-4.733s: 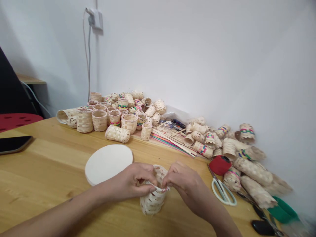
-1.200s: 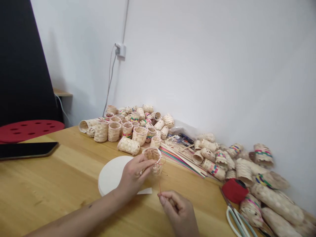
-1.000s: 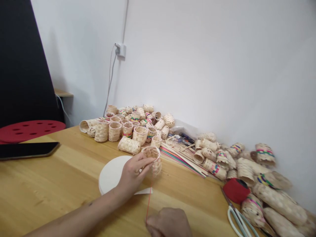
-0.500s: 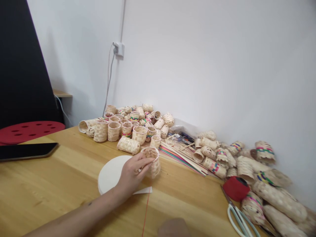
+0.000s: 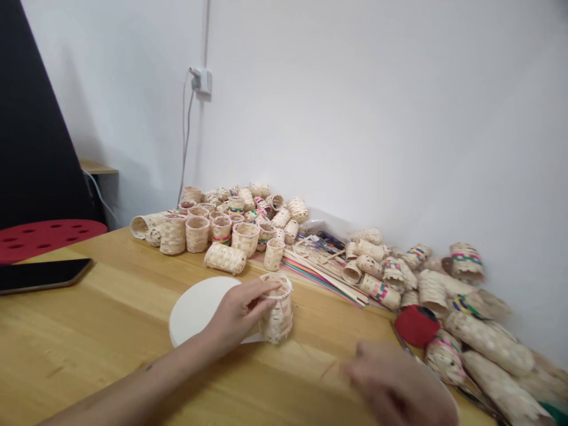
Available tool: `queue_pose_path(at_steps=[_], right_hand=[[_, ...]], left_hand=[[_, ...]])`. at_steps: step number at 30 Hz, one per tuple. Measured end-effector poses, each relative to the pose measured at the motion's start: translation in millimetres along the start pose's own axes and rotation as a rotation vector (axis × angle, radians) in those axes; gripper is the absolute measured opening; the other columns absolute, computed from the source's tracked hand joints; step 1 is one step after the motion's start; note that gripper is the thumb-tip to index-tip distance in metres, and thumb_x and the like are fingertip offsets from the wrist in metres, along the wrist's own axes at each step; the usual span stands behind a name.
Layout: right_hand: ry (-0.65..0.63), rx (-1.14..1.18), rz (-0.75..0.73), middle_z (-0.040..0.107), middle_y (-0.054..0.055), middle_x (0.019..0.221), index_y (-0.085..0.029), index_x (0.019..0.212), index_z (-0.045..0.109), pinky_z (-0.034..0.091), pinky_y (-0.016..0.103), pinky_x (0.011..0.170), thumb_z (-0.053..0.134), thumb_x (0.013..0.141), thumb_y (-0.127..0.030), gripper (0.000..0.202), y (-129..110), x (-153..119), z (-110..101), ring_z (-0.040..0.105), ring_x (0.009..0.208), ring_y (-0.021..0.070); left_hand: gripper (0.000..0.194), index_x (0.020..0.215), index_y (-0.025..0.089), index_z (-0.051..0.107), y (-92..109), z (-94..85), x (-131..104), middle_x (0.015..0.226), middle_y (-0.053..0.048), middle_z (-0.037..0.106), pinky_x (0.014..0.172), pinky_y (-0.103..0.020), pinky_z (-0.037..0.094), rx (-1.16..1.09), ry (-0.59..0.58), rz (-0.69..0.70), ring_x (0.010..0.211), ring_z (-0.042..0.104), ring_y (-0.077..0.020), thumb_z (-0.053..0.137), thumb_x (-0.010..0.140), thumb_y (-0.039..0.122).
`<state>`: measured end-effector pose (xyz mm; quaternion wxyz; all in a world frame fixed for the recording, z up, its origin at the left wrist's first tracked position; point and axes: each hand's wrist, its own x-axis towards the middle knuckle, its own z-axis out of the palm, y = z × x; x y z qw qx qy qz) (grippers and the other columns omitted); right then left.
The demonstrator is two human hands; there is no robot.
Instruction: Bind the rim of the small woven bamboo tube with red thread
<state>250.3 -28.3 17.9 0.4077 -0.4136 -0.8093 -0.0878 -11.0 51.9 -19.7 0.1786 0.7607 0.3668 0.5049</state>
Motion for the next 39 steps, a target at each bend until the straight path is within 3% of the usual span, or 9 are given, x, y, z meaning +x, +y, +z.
queue_pose_path(at_steps=[5, 9, 11, 14, 24, 28, 31, 35, 39], right_hand=[[0.083, -0.322, 0.271, 0.072, 0.006, 0.076, -0.019, 0.119, 0.063, 0.047, 0.028, 0.053, 0.044, 0.093, -0.032, 0.035, 42.4, 28.3, 0.5, 0.067, 0.064, 0.0203], [-0.027, -0.143, 0.197, 0.057, -0.003, 0.049, -0.019, 0.105, 0.067, 0.041, 0.023, 0.044, 0.045, 0.092, -0.031, 0.029, 23.6, 27.1, 23.4, 0.055, 0.043, 0.0140], [-0.102, 0.020, 0.075, 0.067, 0.001, 0.063, -0.021, 0.096, 0.069, 0.047, 0.023, 0.055, 0.047, 0.093, -0.028, 0.024, 7.7, 23.5, 38.5, 0.063, 0.056, 0.0144], [-0.214, 0.158, -0.008, 0.073, 0.004, 0.089, -0.022, 0.099, 0.067, 0.049, 0.024, 0.071, 0.050, 0.093, -0.025, 0.018, -5.1, 19.0, 56.0, 0.068, 0.079, 0.0159], [-0.396, 0.165, 0.077, 0.068, 0.000, 0.076, -0.021, 0.084, 0.063, 0.042, 0.021, 0.064, 0.048, 0.095, -0.025, 0.019, -4.9, 16.6, 59.4, 0.063, 0.070, 0.0129], [-0.370, 0.186, 0.152, 0.064, -0.002, 0.070, -0.022, 0.097, 0.063, 0.042, 0.022, 0.061, 0.049, 0.093, -0.025, 0.015, -5.1, 20.1, 53.4, 0.059, 0.064, 0.0134], [-0.264, 0.168, 0.238, 0.061, -0.003, 0.068, -0.020, 0.118, 0.057, 0.046, 0.022, 0.060, 0.043, 0.094, -0.023, 0.027, 0.6, 24.1, 44.2, 0.059, 0.062, 0.0139], [-0.185, 0.144, 0.070, 0.069, 0.006, 0.097, -0.021, 0.119, 0.059, 0.051, 0.027, 0.077, 0.037, 0.096, -0.020, 0.032, 7.4, 25.4, 39.1, 0.065, 0.089, 0.0170], [-0.151, 0.168, 0.000, 0.073, 0.005, 0.090, -0.019, 0.119, 0.057, 0.054, 0.026, 0.071, 0.041, 0.097, -0.023, 0.028, 7.7, 22.0, 43.5, 0.069, 0.078, 0.0164]], left_hand=[[0.028, 0.114, 0.018, 0.061, 9.9, 6.3, -7.7, 0.079, -0.002, 0.067, 0.058, -0.022, 0.044, -0.062, -0.186, -0.060, 0.063, 0.057, -0.0146, 0.054, 0.088, 0.024], [0.013, 0.093, 0.017, 0.062, 15.8, 8.5, -8.2, 0.073, 0.000, 0.063, 0.055, -0.020, 0.040, -0.076, -0.246, -0.062, 0.061, 0.054, -0.0138, 0.053, 0.087, 0.025], [0.012, 0.083, 0.017, 0.062, 17.8, 7.7, -6.7, 0.071, 0.000, 0.063, 0.056, -0.020, 0.040, -0.071, -0.268, -0.041, 0.061, 0.054, -0.0136, 0.053, 0.088, 0.023], [0.017, 0.076, 0.017, 0.062, 19.7, 6.1, -5.2, 0.070, 0.000, 0.064, 0.059, -0.020, 0.040, -0.052, -0.292, 0.025, 0.063, 0.056, -0.0136, 0.051, 0.088, 0.022], [0.015, 0.085, 0.018, 0.066, 16.2, 7.8, -5.1, 0.084, -0.004, 0.068, 0.071, -0.022, 0.045, -0.113, -0.379, 0.146, 0.078, 0.062, -0.0156, 0.054, 0.092, 0.022], [0.015, 0.079, 0.017, 0.067, 17.4, 6.1, -2.7, 0.076, -0.002, 0.065, 0.064, -0.021, 0.042, -0.128, -0.346, 0.101, 0.070, 0.059, -0.0141, 0.056, 0.089, 0.020], [0.016, 0.076, 0.016, 0.067, 21.9, 0.9, 0.5, 0.074, -0.002, 0.065, 0.062, -0.021, 0.042, -0.202, -0.340, 0.000, 0.067, 0.058, -0.0143, 0.057, 0.087, 0.021], [0.023, 0.073, 0.015, 0.066, 27.3, -4.1, 4.0, 0.072, -0.003, 0.065, 0.062, -0.022, 0.042, -0.283, -0.416, -0.055, 0.068, 0.057, -0.0154, 0.054, 0.089, 0.026], [0.022, 0.076, 0.015, 0.068, 27.0, -3.1, 4.3, 0.074, -0.004, 0.065, 0.063, -0.023, 0.043, -0.296, -0.438, -0.058, 0.070, 0.058, -0.0160, 0.054, 0.090, 0.025]])
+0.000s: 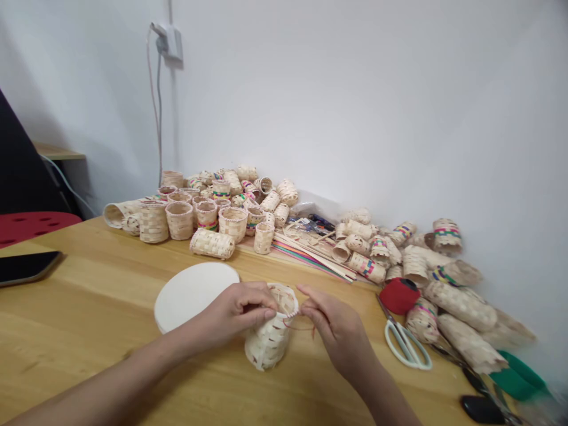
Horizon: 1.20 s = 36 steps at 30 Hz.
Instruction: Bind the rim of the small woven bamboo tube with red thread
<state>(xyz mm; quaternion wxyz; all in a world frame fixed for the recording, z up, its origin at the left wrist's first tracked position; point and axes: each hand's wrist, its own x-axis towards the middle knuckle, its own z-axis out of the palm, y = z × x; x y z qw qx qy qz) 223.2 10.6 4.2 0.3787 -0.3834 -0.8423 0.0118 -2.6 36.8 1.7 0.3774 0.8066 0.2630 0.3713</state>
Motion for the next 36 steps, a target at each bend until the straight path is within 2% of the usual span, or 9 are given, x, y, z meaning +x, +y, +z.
queue_pose_path(at_steps=[2, 5, 8, 12, 15, 23, 28, 36], right_hand=[[0.063, -0.003, 0.018, 0.073, 0.004, 0.084, -0.019, 0.105, 0.062, 0.053, 0.025, 0.067, 0.046, 0.096, -0.024, 0.019, -0.3, -0.7, 1.1, 0.069, 0.073, 0.0160], [0.104, -0.010, -0.088, 0.072, 0.003, 0.079, -0.020, 0.090, 0.066, 0.051, 0.024, 0.066, 0.050, 0.095, -0.020, 0.017, -0.5, 0.4, -0.5, 0.067, 0.071, 0.0151], [0.106, 0.006, -0.177, 0.070, 0.004, 0.080, -0.021, 0.095, 0.067, 0.049, 0.025, 0.066, 0.049, 0.094, -0.015, 0.019, -1.4, 2.7, -2.2, 0.063, 0.073, 0.0147], [0.064, -0.042, -0.167, 0.061, 0.004, 0.080, -0.022, 0.092, 0.069, 0.042, 0.025, 0.060, 0.049, 0.093, -0.013, 0.022, -4.9, 3.9, -0.9, 0.054, 0.072, 0.0155], [0.020, -0.046, -0.183, 0.057, 0.003, 0.080, -0.024, 0.092, 0.069, 0.039, 0.026, 0.062, 0.048, 0.093, -0.012, 0.023, -6.4, 3.3, 0.8, 0.050, 0.074, 0.0157], [-0.044, -0.031, -0.194, 0.053, 0.002, 0.075, -0.021, 0.092, 0.067, 0.033, 0.026, 0.061, 0.049, 0.092, -0.009, 0.022, -5.5, 1.9, 1.9, 0.046, 0.072, 0.0151], [-0.070, -0.031, -0.193, 0.051, 0.002, 0.073, -0.020, 0.086, 0.067, 0.030, 0.026, 0.059, 0.048, 0.092, -0.007, 0.024, -7.2, 2.4, 2.8, 0.044, 0.071, 0.0149], [-0.136, -0.016, -0.149, 0.051, 0.001, 0.072, -0.022, 0.081, 0.067, 0.030, 0.026, 0.060, 0.046, 0.092, -0.008, 0.027, -9.3, 2.8, 2.0, 0.044, 0.071, 0.0148]], left_hand=[[0.021, 0.077, 0.015, 0.069, -1.7, 0.6, 0.0, 0.076, -0.004, 0.066, 0.064, -0.023, 0.043, -0.002, 0.000, 0.004, 0.072, 0.059, -0.0160, 0.055, 0.089, 0.024], [0.018, 0.078, 0.016, 0.070, -4.6, 0.6, -0.4, 0.075, -0.003, 0.065, 0.064, -0.022, 0.042, -0.018, 0.002, 0.022, 0.070, 0.058, -0.0148, 0.057, 0.088, 0.023], [0.018, 0.077, 0.015, 0.070, -6.6, 0.1, -1.2, 0.073, -0.002, 0.062, 0.061, -0.020, 0.040, -0.017, -0.016, 0.039, 0.067, 0.056, -0.0131, 0.058, 0.088, 0.024], [0.020, 0.076, 0.013, 0.068, -5.0, -0.4, -1.9, 0.073, -0.002, 0.058, 0.063, -0.019, 0.038, 0.004, -0.102, 0.073, 0.069, 0.053, -0.0122, 0.056, 0.090, 0.021], [0.020, 0.076, 0.012, 0.066, -1.8, -0.2, -2.6, 0.075, -0.001, 0.056, 0.064, -0.019, 0.037, -0.002, -0.141, 0.094, 0.070, 0.052, -0.0117, 0.055, 0.090, 0.019], [0.025, 0.072, 0.012, 0.062, 1.5, -1.1, -5.2, 0.073, 0.000, 0.052, 0.063, -0.019, 0.035, -0.030, -0.161, 0.109, 0.069, 0.049, -0.0112, 0.052, 0.093, 0.022], [0.025, 0.075, 0.012, 0.063, 2.0, -1.4, -4.8, 0.074, -0.001, 0.053, 0.065, -0.020, 0.036, -0.016, -0.185, 0.113, 0.070, 0.050, -0.0119, 0.051, 0.094, 0.024], [0.027, 0.075, 0.012, 0.063, 4.9, -1.4, -4.9, 0.074, -0.001, 0.052, 0.065, -0.020, 0.036, -0.004, -0.201, 0.108, 0.070, 0.050, -0.0121, 0.051, 0.094, 0.026]])
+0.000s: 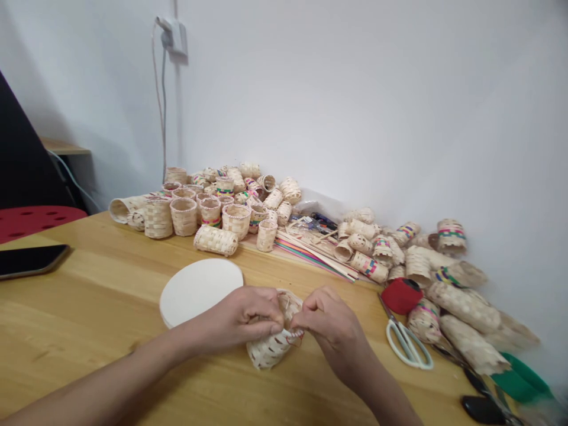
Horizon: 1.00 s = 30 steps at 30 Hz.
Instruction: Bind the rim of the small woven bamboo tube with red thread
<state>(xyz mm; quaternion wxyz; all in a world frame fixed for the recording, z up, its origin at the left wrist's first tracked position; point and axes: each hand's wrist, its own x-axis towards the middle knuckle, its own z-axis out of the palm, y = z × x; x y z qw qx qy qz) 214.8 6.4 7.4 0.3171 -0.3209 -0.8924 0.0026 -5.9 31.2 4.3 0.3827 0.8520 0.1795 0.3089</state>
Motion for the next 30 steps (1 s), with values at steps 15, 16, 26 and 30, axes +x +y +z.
queue_pose_path(at_steps=[15, 16, 26, 30], right_hand=[[-0.182, 0.073, -0.067, 0.059, 0.001, 0.076, -0.019, 0.077, 0.062, 0.031, 0.029, 0.068, 0.043, 0.095, -0.011, 0.027, -3.0, 6.4, -3.0, 0.047, 0.076, 0.0156], [-0.171, 0.069, -0.072, 0.059, 0.001, 0.076, -0.019, 0.078, 0.062, 0.031, 0.029, 0.067, 0.043, 0.095, -0.011, 0.028, -3.3, 6.9, -2.2, 0.047, 0.075, 0.0156], [-0.123, 0.030, -0.032, 0.056, 0.001, 0.075, -0.022, 0.080, 0.067, 0.031, 0.027, 0.064, 0.048, 0.092, -0.008, 0.026, -0.7, 6.3, -11.1, 0.048, 0.074, 0.0150], [-0.123, 0.035, -0.035, 0.056, 0.001, 0.075, -0.022, 0.081, 0.067, 0.032, 0.027, 0.064, 0.048, 0.092, -0.007, 0.026, 0.2, 5.9, -11.3, 0.048, 0.075, 0.0150]], left_hand=[[0.017, 0.083, 0.015, 0.062, 0.1, 2.8, -0.7, 0.083, -0.002, 0.059, 0.070, -0.020, 0.040, 0.092, -0.028, 0.028, 0.078, 0.055, -0.0136, 0.052, 0.094, 0.023], [0.018, 0.083, 0.015, 0.062, -0.9, 2.5, -0.9, 0.083, -0.002, 0.058, 0.070, -0.020, 0.040, 0.094, -0.026, 0.030, 0.077, 0.055, -0.0135, 0.051, 0.094, 0.024], [0.021, 0.086, 0.014, 0.065, -4.5, -0.3, -1.2, 0.084, -0.004, 0.059, 0.071, -0.020, 0.040, 0.027, -0.053, 0.049, 0.078, 0.055, -0.0136, 0.051, 0.095, 0.027], [0.021, 0.085, 0.014, 0.065, -2.8, 0.2, -1.2, 0.083, -0.003, 0.059, 0.070, -0.020, 0.040, 0.024, -0.048, 0.051, 0.077, 0.055, -0.0133, 0.051, 0.095, 0.026]])
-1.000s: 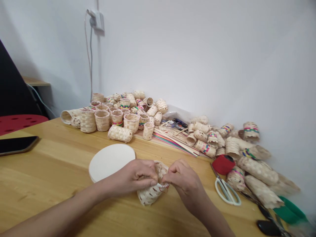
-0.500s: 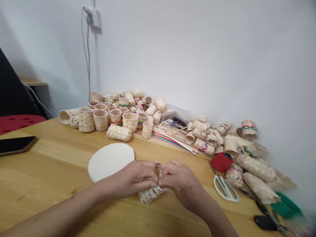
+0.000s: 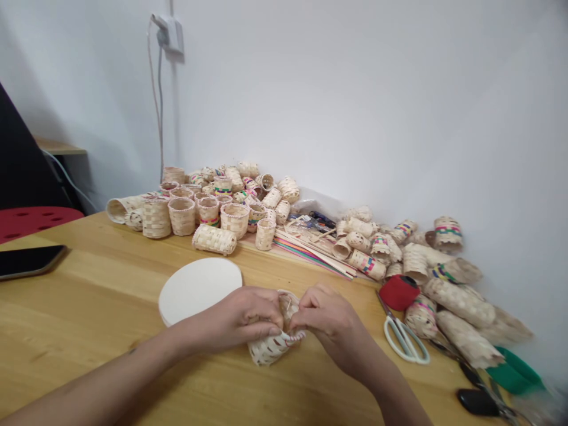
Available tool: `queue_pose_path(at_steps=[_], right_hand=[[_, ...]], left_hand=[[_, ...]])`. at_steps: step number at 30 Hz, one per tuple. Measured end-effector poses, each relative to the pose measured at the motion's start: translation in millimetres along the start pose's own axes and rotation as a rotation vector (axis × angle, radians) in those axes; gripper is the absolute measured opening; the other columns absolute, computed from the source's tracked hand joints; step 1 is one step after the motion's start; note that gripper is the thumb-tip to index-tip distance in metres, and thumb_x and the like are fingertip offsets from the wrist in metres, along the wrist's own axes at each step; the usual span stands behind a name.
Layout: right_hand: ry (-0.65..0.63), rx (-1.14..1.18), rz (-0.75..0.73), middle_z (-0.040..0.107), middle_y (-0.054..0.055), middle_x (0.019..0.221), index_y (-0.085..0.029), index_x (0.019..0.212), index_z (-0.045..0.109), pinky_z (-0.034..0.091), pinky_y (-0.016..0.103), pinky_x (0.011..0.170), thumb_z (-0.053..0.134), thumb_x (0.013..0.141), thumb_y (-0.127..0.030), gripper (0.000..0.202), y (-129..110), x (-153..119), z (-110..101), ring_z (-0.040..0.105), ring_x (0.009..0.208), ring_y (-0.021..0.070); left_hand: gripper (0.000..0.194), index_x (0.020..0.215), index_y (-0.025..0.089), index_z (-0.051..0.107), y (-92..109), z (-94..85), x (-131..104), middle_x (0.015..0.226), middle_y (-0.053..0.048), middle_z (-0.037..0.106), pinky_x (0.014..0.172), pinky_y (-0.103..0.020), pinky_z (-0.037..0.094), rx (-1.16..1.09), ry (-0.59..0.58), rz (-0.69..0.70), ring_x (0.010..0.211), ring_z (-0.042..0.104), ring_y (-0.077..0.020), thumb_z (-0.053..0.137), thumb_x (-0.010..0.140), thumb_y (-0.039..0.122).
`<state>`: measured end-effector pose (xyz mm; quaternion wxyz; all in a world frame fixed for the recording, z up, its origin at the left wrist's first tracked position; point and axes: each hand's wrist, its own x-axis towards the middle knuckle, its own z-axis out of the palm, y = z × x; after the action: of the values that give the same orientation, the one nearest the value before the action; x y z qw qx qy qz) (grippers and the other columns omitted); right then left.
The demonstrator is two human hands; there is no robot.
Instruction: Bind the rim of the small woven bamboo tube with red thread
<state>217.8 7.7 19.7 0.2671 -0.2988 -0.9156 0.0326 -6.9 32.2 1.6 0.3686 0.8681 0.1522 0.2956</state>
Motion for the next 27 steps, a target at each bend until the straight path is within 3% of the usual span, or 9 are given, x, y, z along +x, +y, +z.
queue_pose_path(at_steps=[27], right_hand=[[-0.012, 0.050, -0.001, 0.059, 0.002, 0.076, -0.022, 0.080, 0.068, 0.035, 0.027, 0.065, 0.048, 0.094, -0.011, 0.027, 0.8, 0.8, 1.9, 0.051, 0.076, 0.0155]], left_hand=[[0.026, 0.082, 0.014, 0.064, 0.9, -0.3, 0.7, 0.081, -0.003, 0.059, 0.069, -0.021, 0.040, -0.008, -0.002, -0.002, 0.076, 0.055, -0.0138, 0.049, 0.096, 0.030]])
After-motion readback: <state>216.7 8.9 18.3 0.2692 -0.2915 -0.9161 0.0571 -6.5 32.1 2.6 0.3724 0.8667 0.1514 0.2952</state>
